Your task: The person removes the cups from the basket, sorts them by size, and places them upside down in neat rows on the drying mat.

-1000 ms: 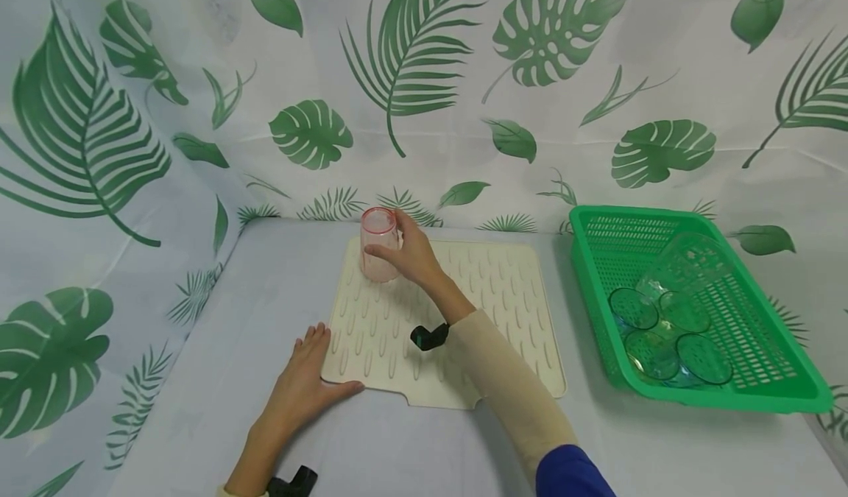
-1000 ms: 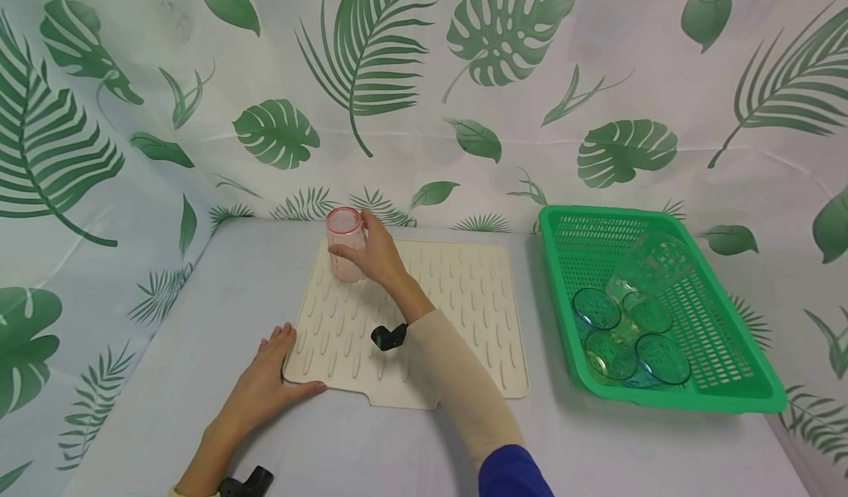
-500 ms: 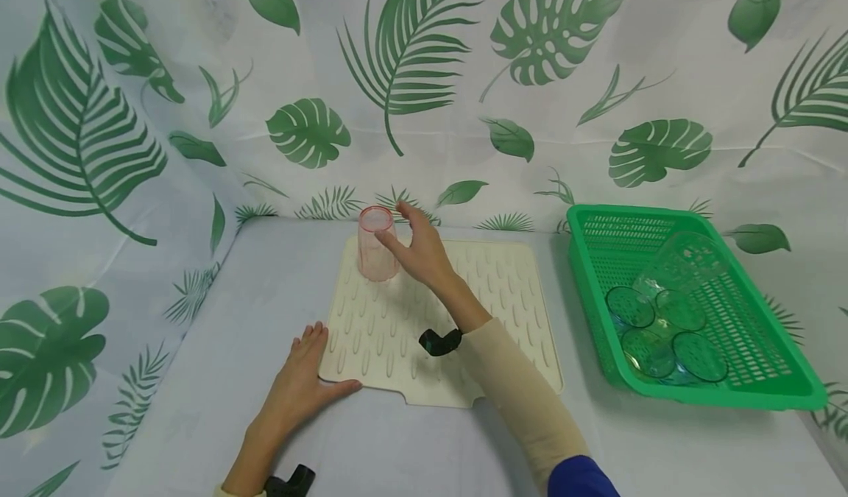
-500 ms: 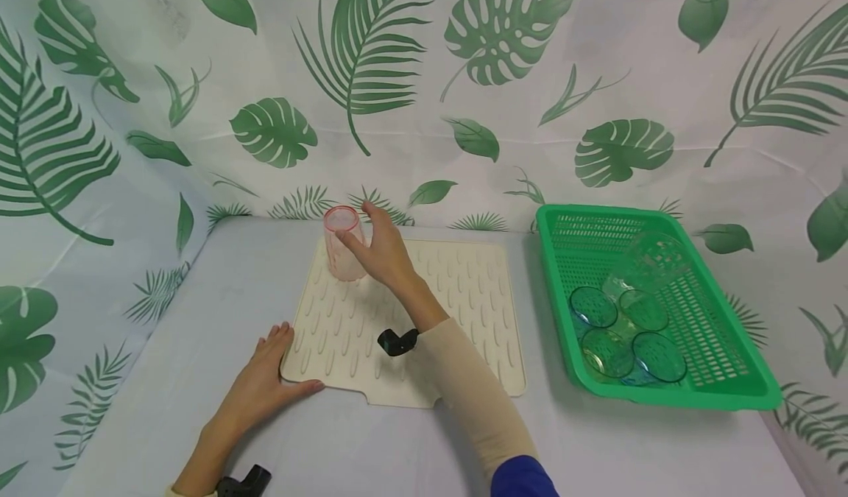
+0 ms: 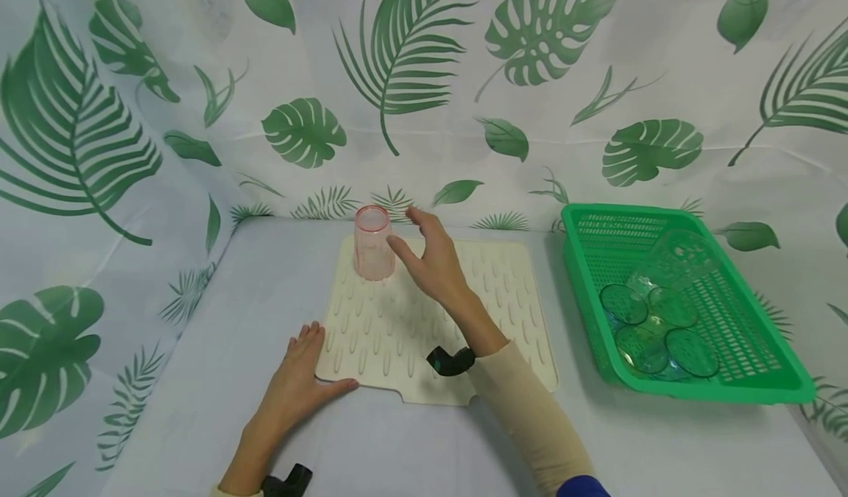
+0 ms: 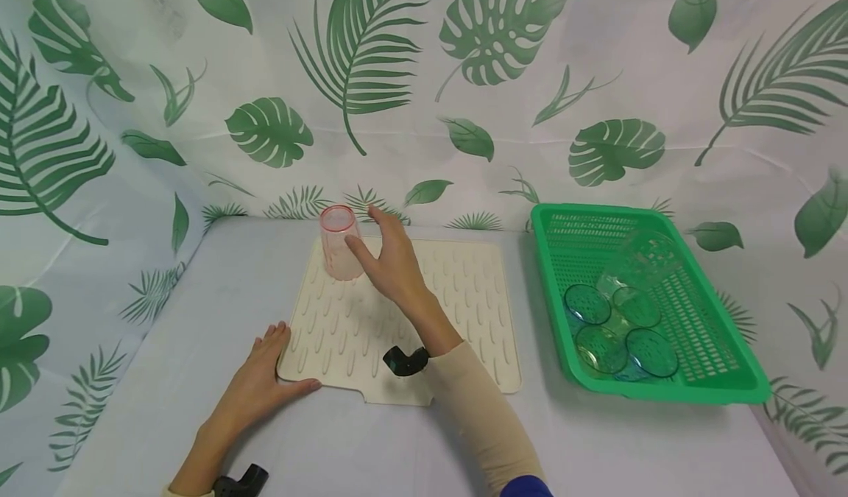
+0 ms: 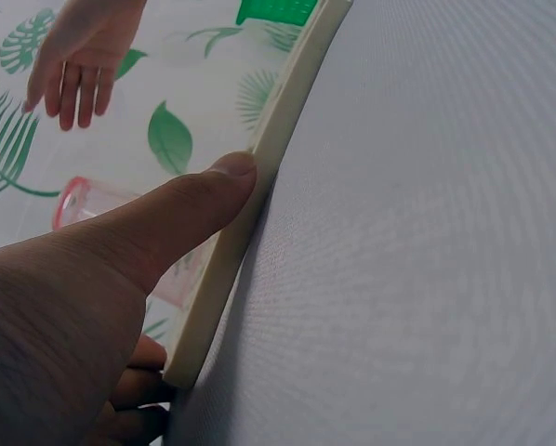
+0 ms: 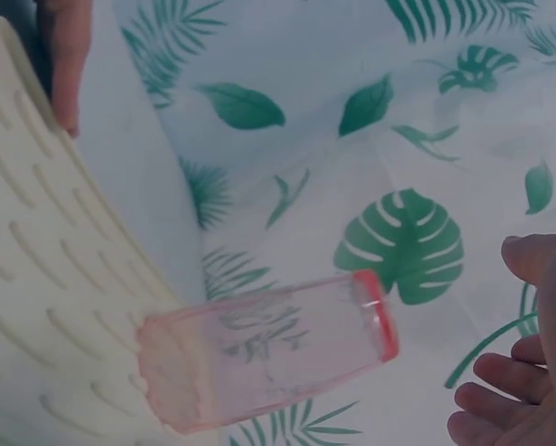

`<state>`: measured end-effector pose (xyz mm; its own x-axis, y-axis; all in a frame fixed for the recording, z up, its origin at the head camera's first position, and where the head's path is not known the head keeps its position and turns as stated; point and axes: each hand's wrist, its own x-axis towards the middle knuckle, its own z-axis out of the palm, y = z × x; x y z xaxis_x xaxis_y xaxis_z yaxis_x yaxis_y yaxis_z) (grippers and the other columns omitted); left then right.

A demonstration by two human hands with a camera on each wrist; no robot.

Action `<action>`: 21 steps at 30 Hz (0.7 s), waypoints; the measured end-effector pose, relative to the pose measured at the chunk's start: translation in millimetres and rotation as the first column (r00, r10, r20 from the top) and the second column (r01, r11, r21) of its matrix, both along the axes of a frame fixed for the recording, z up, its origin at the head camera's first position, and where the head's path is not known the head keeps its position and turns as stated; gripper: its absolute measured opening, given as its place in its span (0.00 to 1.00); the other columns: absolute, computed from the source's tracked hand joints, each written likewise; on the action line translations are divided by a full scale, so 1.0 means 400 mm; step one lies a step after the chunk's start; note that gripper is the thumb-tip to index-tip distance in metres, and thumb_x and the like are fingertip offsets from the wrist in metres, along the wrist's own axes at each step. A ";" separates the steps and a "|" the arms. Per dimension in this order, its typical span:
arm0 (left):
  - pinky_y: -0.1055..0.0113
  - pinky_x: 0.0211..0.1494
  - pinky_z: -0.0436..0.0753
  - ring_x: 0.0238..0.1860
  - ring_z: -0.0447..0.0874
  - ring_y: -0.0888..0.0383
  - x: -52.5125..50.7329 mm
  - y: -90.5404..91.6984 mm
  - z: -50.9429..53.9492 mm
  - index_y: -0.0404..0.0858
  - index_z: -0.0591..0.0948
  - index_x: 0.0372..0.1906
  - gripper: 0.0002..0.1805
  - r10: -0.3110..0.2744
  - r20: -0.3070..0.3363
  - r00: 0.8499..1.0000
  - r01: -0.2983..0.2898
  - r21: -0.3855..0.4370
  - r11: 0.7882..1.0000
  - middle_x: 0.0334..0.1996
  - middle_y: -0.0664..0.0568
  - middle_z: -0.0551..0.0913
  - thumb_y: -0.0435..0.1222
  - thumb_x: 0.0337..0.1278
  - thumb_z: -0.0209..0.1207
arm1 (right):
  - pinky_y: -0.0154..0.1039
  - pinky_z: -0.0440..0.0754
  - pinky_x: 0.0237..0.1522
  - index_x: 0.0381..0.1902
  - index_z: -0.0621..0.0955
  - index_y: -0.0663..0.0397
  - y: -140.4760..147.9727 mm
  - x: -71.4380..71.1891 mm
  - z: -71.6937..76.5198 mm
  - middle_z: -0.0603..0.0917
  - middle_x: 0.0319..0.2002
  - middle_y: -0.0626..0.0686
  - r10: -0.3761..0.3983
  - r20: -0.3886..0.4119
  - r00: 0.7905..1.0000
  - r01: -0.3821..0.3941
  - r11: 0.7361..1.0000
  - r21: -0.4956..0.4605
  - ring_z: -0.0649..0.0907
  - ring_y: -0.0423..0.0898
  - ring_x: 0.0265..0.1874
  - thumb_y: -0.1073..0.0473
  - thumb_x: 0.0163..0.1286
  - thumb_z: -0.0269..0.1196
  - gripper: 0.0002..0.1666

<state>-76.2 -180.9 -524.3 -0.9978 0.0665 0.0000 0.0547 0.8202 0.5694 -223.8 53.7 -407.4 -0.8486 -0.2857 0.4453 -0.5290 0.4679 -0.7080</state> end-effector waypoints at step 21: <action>0.41 0.82 0.51 0.80 0.50 0.37 0.000 -0.001 -0.002 0.29 0.59 0.76 0.64 -0.004 -0.004 1.000 0.004 0.011 1.000 0.77 0.33 0.57 0.63 0.41 0.73 | 0.52 0.74 0.70 0.71 0.69 0.64 0.151 0.045 0.102 0.75 0.65 0.63 -0.096 -0.100 0.990 0.091 0.994 -0.057 0.75 0.58 0.65 0.57 0.69 0.66 0.36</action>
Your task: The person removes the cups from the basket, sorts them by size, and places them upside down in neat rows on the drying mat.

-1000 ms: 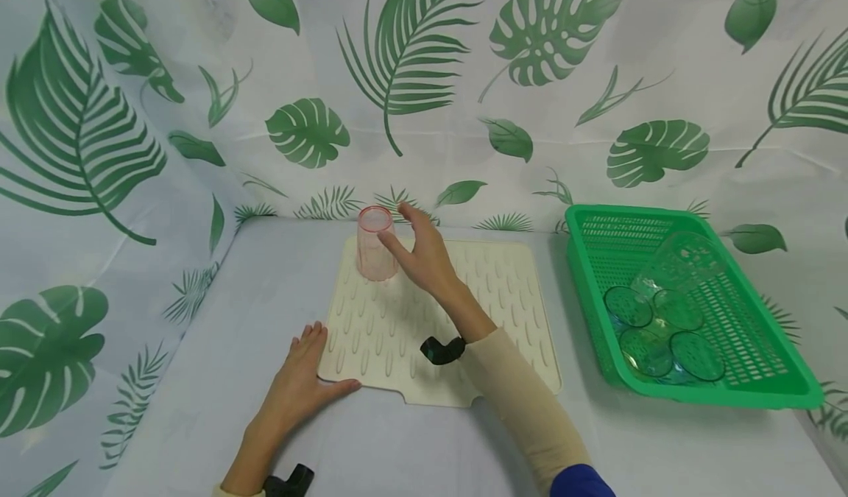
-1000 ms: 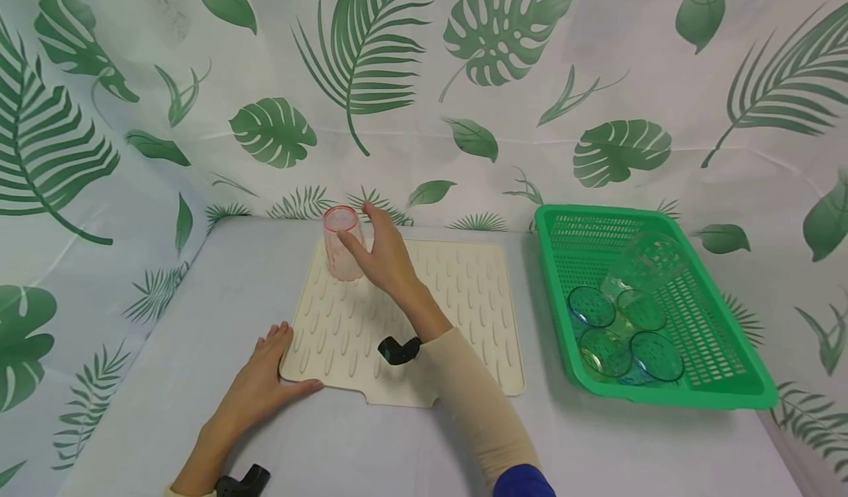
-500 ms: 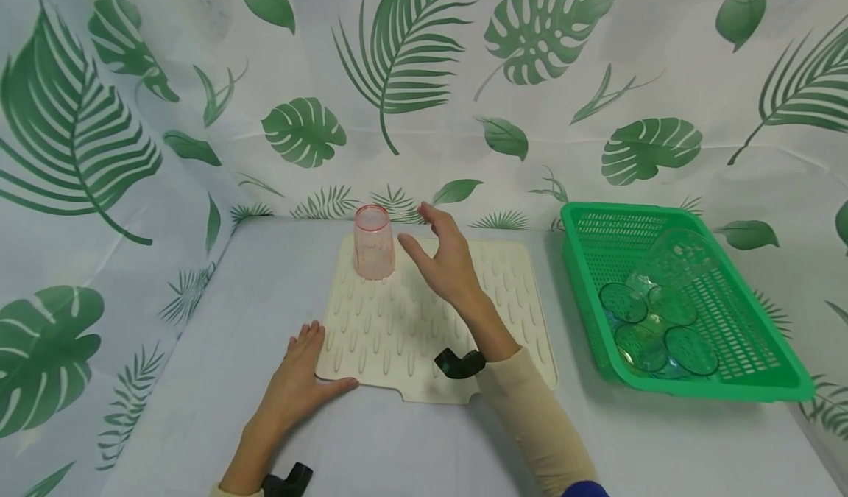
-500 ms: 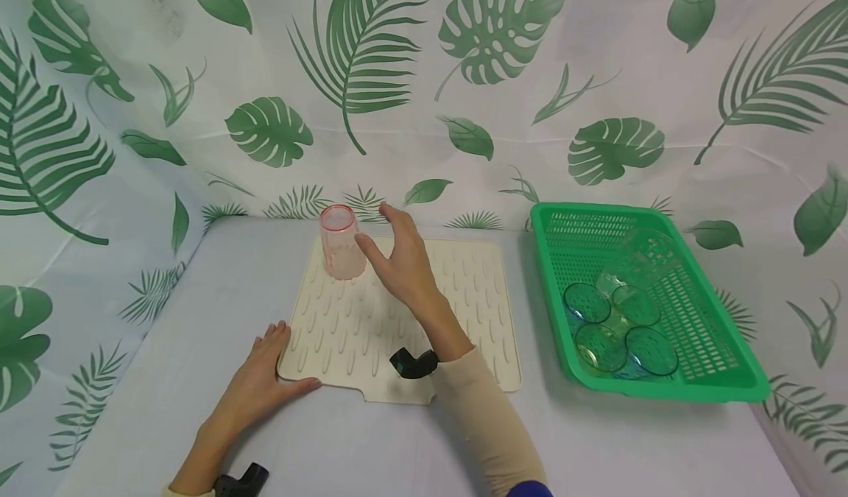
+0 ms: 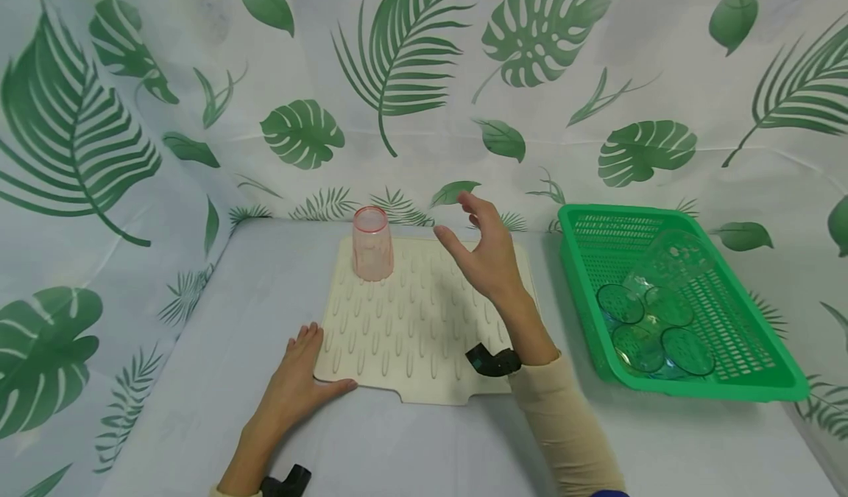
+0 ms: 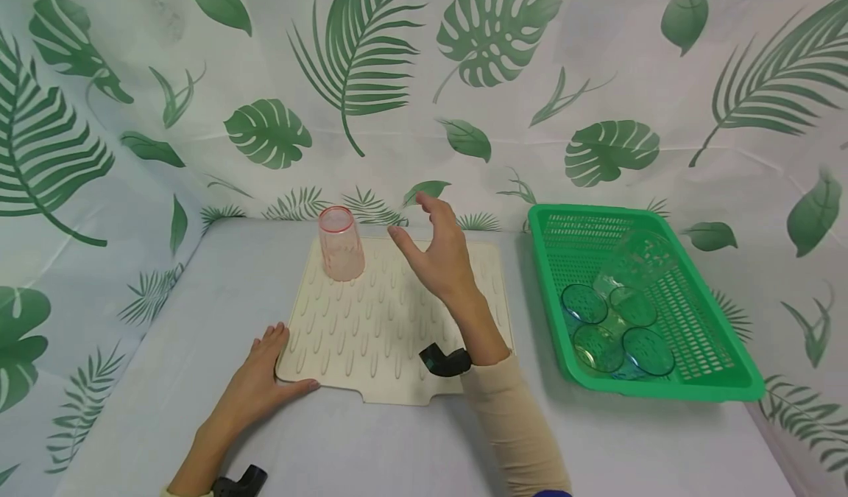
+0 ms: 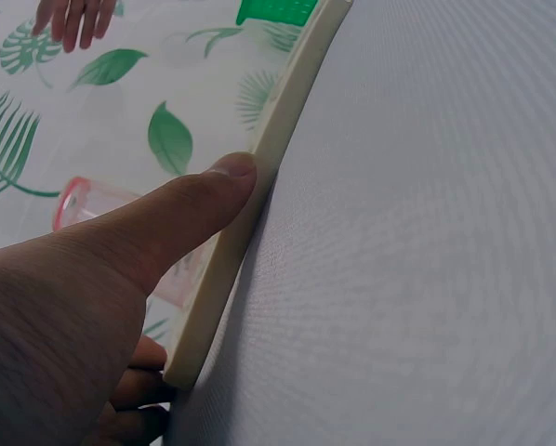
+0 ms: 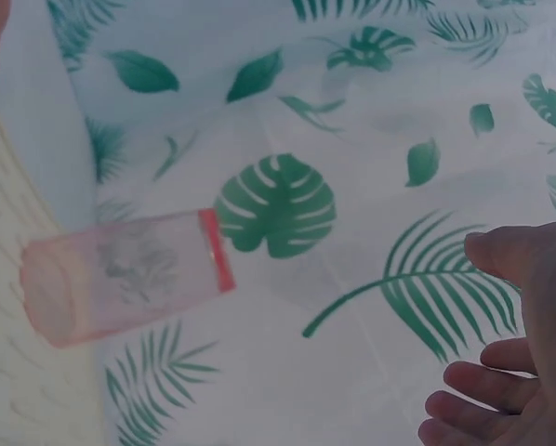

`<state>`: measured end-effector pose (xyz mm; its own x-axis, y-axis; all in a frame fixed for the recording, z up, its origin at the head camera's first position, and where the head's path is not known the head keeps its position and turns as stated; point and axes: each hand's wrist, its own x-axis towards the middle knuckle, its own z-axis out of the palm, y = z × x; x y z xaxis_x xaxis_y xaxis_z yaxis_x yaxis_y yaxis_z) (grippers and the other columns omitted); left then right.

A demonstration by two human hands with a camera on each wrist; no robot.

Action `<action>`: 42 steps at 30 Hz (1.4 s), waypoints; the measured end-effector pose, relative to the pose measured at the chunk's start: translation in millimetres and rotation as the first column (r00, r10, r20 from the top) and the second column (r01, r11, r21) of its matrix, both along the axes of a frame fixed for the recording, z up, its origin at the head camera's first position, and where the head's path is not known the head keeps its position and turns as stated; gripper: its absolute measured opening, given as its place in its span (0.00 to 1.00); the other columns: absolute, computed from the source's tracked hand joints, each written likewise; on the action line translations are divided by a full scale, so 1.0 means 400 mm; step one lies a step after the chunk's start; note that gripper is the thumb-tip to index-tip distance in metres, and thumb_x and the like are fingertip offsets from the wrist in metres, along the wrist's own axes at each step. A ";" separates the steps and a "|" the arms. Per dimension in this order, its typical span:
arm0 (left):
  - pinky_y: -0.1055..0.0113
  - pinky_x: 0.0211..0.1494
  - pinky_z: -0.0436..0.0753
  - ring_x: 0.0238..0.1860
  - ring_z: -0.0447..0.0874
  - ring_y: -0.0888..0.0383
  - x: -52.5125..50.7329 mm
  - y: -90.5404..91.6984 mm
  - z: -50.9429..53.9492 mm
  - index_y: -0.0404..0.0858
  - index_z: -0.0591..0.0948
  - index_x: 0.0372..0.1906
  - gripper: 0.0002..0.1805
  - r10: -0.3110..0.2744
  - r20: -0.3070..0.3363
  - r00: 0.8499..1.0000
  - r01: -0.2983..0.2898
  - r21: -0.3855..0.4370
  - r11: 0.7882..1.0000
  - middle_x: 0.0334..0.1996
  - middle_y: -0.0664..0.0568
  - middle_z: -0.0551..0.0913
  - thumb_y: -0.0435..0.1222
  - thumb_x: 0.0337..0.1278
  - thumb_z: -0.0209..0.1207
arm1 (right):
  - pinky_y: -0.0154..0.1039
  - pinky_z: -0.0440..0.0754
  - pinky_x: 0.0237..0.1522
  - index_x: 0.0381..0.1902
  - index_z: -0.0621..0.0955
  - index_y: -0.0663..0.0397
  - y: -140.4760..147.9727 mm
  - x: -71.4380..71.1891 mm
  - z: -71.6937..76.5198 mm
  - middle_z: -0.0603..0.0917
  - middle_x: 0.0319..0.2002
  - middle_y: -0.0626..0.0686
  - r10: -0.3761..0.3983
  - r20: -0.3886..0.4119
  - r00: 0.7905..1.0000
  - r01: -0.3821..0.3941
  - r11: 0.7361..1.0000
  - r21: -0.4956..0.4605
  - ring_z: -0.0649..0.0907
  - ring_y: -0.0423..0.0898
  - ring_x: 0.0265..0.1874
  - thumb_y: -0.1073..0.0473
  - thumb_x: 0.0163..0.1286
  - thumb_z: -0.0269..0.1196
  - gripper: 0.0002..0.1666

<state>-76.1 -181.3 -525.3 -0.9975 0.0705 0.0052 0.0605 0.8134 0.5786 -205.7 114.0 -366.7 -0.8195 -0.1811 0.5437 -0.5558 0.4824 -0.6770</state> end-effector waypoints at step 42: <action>0.42 0.82 0.49 0.80 0.49 0.38 -0.002 0.000 0.001 0.29 0.57 0.77 0.65 0.010 0.025 1.000 -0.010 0.003 1.000 0.78 0.33 0.55 0.63 0.41 0.72 | 0.52 0.68 0.74 0.73 0.66 0.58 0.386 -0.016 0.094 0.71 0.70 0.60 -0.442 0.144 0.885 0.437 0.897 0.069 0.71 0.57 0.70 0.50 0.70 0.64 0.39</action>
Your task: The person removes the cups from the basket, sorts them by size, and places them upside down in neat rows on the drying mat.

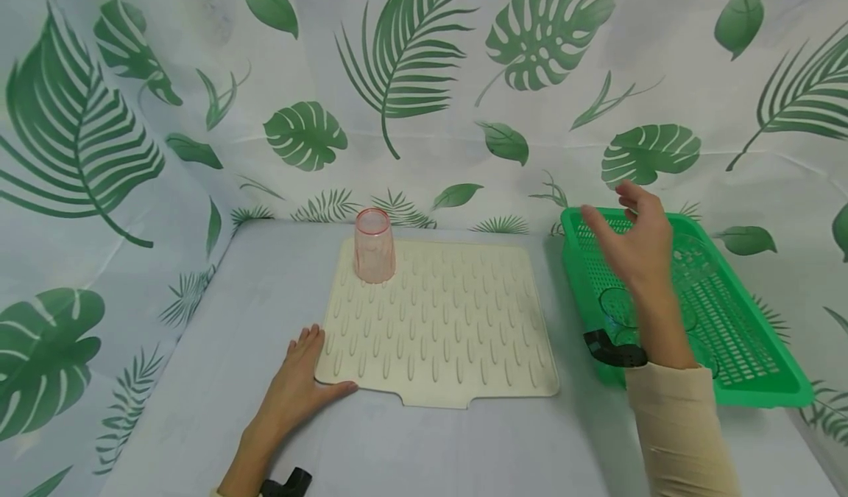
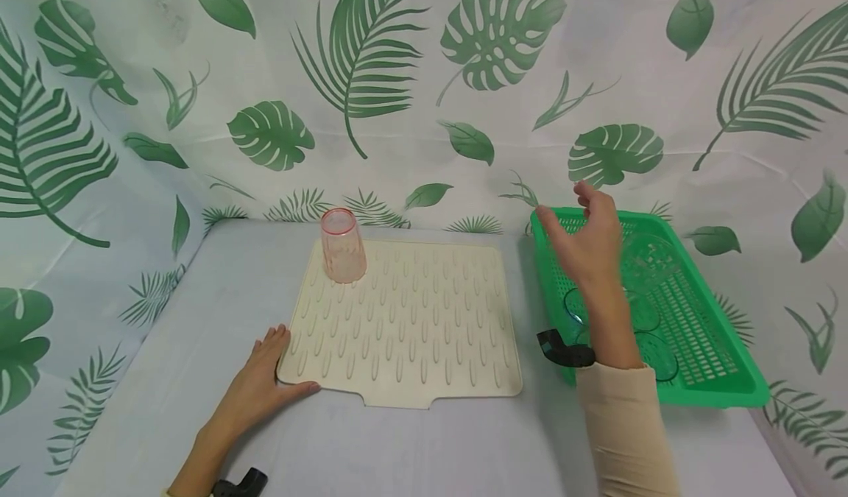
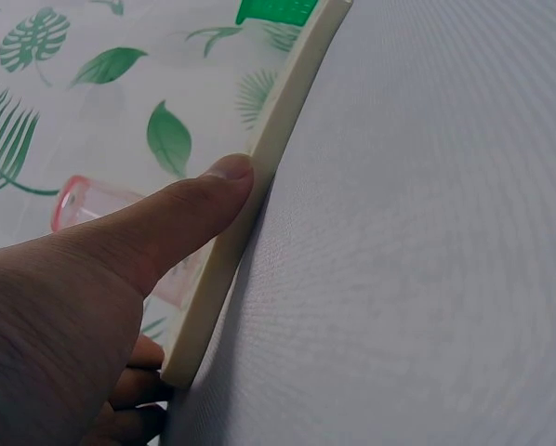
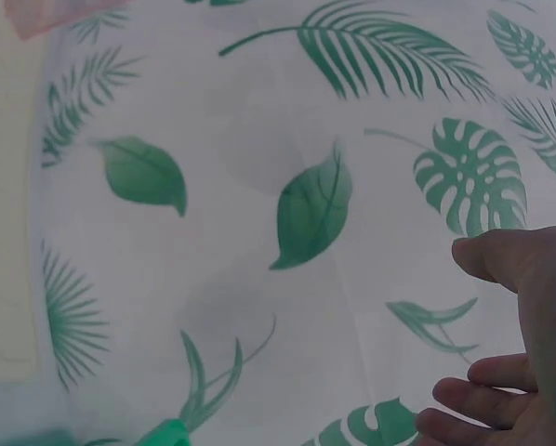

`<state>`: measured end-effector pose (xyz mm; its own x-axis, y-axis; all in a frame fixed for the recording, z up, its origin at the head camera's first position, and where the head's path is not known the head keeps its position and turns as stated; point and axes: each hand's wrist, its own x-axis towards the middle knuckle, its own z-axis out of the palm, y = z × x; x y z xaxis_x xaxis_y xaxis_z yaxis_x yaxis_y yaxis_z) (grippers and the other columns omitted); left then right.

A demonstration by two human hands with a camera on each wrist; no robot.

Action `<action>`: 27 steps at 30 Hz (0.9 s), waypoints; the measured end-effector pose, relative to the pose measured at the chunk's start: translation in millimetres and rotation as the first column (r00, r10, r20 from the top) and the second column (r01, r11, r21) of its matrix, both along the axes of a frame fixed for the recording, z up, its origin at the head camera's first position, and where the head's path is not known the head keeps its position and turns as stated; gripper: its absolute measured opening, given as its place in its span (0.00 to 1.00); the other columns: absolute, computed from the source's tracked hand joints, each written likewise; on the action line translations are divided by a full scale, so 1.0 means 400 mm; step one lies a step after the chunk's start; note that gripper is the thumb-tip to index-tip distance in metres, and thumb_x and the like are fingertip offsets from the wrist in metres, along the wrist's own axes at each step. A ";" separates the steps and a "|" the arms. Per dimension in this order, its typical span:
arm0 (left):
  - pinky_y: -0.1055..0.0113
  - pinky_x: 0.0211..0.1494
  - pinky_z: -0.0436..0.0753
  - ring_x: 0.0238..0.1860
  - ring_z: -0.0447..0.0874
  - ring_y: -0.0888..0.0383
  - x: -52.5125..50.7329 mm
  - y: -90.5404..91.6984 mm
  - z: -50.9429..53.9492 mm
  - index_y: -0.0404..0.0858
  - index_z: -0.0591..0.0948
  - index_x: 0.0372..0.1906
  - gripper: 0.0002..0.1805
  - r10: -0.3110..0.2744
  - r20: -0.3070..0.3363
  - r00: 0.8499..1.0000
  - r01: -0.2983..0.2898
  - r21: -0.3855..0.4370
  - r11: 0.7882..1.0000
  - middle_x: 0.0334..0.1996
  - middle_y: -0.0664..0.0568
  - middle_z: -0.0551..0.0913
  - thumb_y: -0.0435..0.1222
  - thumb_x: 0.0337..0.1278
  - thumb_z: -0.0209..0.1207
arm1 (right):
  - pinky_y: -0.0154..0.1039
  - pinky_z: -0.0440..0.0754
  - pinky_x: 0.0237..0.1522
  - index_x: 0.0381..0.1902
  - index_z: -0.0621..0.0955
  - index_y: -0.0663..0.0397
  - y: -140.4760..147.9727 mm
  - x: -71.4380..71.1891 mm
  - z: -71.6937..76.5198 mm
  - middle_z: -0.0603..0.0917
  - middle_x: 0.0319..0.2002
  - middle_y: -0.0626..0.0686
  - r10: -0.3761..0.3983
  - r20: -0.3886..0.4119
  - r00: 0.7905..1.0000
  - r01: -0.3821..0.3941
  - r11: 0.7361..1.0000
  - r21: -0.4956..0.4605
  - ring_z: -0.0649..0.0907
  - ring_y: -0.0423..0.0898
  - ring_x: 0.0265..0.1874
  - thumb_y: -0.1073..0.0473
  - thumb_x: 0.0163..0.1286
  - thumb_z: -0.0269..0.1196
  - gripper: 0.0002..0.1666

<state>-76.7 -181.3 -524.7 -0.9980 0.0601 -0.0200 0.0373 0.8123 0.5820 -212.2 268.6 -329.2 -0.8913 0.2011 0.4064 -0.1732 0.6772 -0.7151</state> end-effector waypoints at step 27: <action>0.42 0.82 0.50 0.80 0.49 0.38 0.001 0.001 0.003 0.29 0.58 0.76 0.64 -0.005 -0.013 1.000 0.005 -0.001 1.000 0.78 0.33 0.56 0.63 0.41 0.72 | 0.67 0.57 0.75 0.80 0.50 0.58 0.264 -0.018 -0.067 0.51 0.80 0.63 -0.243 0.280 0.929 0.249 0.968 0.016 0.52 0.63 0.79 0.36 0.69 0.58 0.54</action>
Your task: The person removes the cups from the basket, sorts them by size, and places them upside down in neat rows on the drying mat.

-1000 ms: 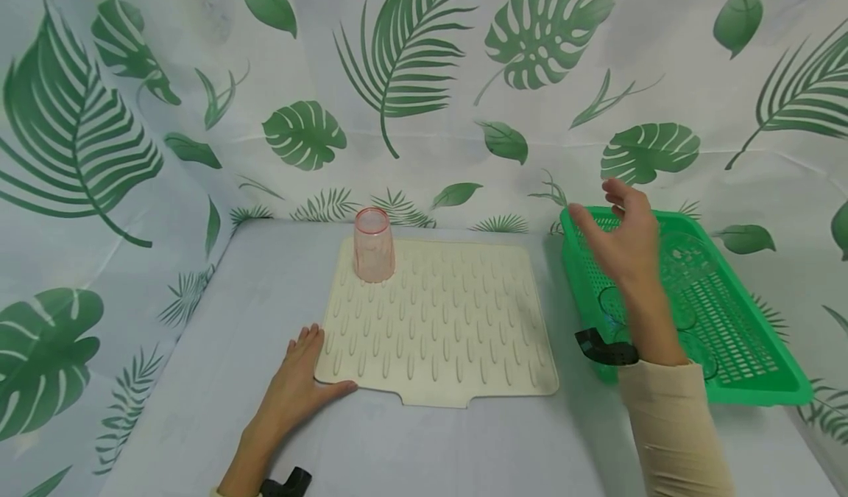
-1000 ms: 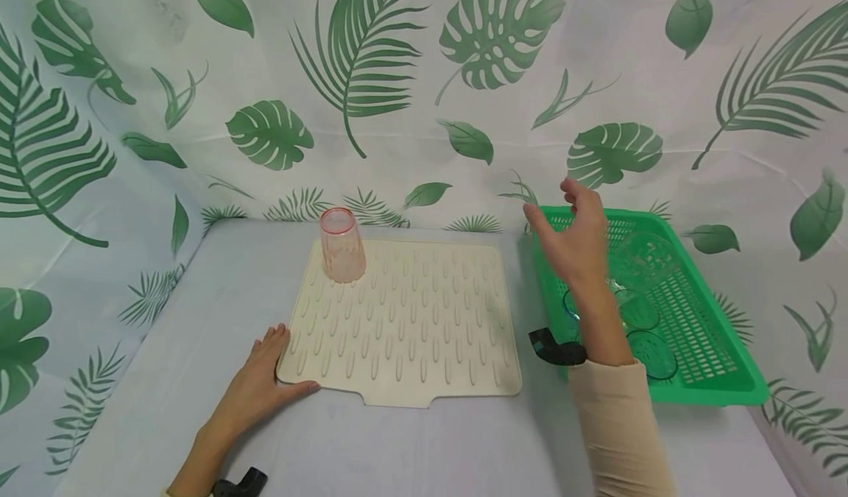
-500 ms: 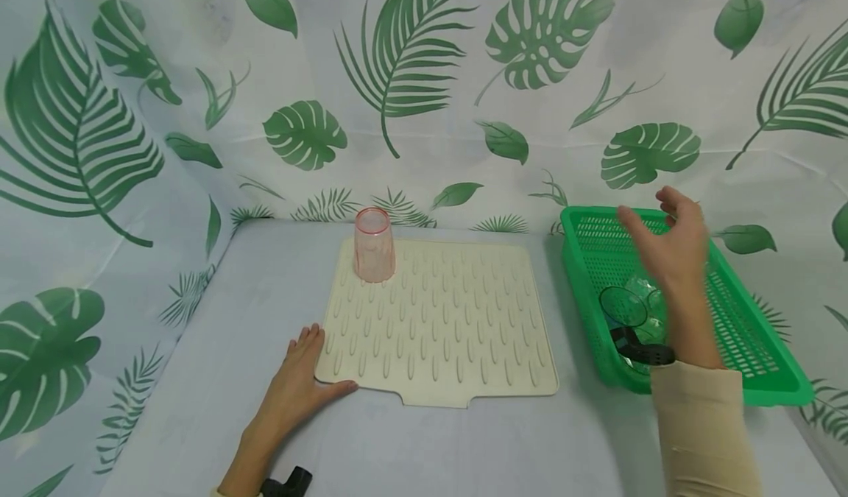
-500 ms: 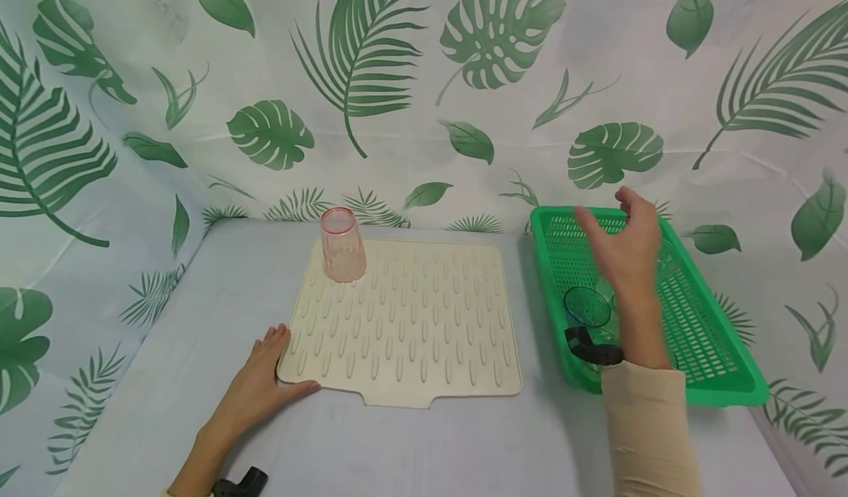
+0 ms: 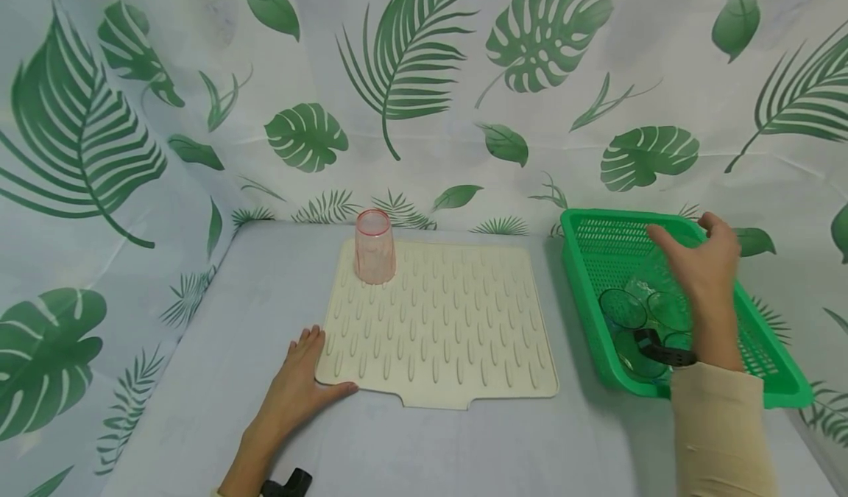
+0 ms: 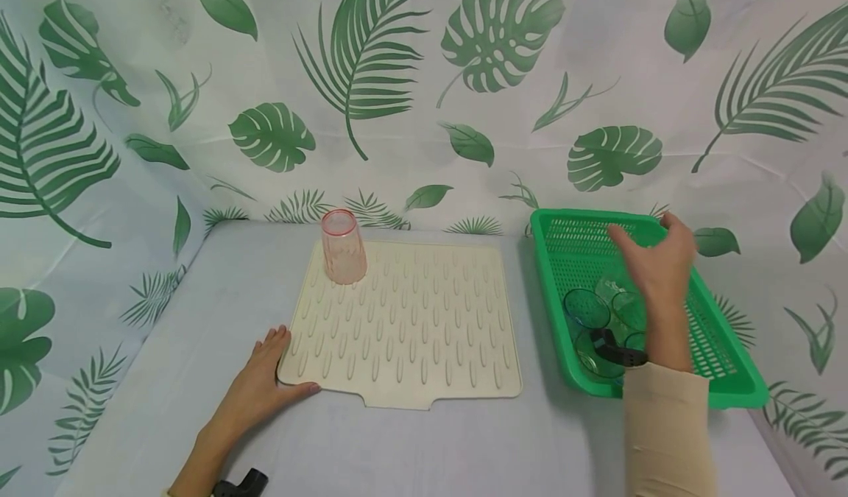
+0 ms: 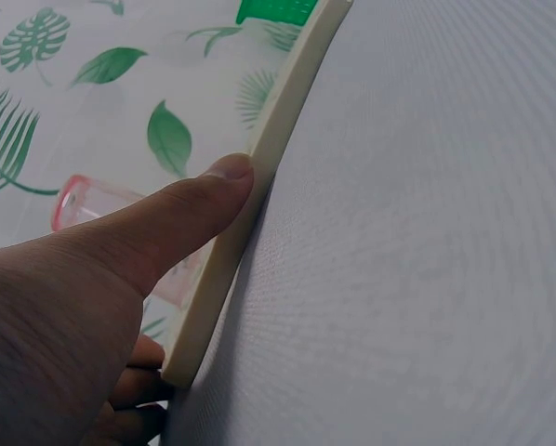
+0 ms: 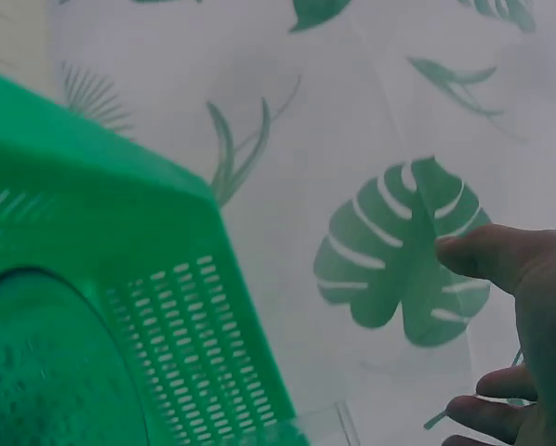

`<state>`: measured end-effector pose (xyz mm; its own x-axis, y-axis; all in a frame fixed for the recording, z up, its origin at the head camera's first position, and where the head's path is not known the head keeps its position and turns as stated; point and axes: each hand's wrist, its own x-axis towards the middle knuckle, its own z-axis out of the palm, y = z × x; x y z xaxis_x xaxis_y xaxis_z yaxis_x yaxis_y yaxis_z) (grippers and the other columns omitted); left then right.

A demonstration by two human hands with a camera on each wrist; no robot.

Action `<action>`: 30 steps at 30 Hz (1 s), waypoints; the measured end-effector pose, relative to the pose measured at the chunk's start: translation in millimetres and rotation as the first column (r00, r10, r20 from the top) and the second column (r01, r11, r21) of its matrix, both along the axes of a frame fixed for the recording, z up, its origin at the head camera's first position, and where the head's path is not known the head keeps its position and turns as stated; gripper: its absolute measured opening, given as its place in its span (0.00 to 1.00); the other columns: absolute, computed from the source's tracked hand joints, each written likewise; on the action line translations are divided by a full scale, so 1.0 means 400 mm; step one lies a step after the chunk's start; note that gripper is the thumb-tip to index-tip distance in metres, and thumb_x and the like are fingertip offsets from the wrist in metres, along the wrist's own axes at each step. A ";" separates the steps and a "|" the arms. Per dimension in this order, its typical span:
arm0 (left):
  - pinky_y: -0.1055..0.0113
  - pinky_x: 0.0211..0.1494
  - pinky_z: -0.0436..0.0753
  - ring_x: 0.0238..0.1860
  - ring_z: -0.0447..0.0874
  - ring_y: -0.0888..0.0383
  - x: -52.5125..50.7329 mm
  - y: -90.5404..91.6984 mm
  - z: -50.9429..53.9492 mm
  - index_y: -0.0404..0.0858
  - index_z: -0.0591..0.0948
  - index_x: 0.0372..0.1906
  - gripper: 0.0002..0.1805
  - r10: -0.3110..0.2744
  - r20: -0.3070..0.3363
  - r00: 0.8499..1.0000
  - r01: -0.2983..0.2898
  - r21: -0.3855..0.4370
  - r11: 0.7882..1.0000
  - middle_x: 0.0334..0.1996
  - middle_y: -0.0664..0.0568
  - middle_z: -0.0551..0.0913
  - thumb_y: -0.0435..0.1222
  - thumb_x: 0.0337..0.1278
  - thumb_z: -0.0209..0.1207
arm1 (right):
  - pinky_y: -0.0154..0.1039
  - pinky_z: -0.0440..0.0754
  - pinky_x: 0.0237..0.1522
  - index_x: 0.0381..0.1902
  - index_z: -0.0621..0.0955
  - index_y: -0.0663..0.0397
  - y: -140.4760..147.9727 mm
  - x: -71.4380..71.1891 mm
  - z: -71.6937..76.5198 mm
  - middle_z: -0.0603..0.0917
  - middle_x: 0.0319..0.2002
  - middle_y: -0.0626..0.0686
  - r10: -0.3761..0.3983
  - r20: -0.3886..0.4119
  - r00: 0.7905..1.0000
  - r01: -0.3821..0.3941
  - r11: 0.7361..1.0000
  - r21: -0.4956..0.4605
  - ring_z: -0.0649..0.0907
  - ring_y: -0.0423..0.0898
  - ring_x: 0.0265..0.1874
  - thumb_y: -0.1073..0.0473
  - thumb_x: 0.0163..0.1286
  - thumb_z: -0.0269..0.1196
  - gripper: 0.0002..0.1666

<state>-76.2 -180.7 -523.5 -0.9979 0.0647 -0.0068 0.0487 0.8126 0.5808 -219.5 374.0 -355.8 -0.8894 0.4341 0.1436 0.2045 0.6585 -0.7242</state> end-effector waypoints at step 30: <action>0.42 0.82 0.50 0.80 0.49 0.39 -0.001 0.000 -0.005 0.33 0.59 0.77 0.64 0.006 -0.008 1.000 -0.006 0.010 1.000 0.78 0.35 0.57 0.64 0.40 0.72 | 0.75 0.64 0.65 0.77 0.34 0.71 0.115 -0.018 -0.059 0.41 0.77 0.77 -0.010 0.341 0.940 0.013 1.000 -0.008 0.53 0.78 0.74 0.28 0.66 0.56 0.70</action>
<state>-76.6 -180.7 -525.4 -0.9983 0.0587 0.0019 0.0485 0.8071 0.5884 -226.5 419.9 -379.4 -0.8793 0.4443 -0.1716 0.4477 0.6480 -0.6162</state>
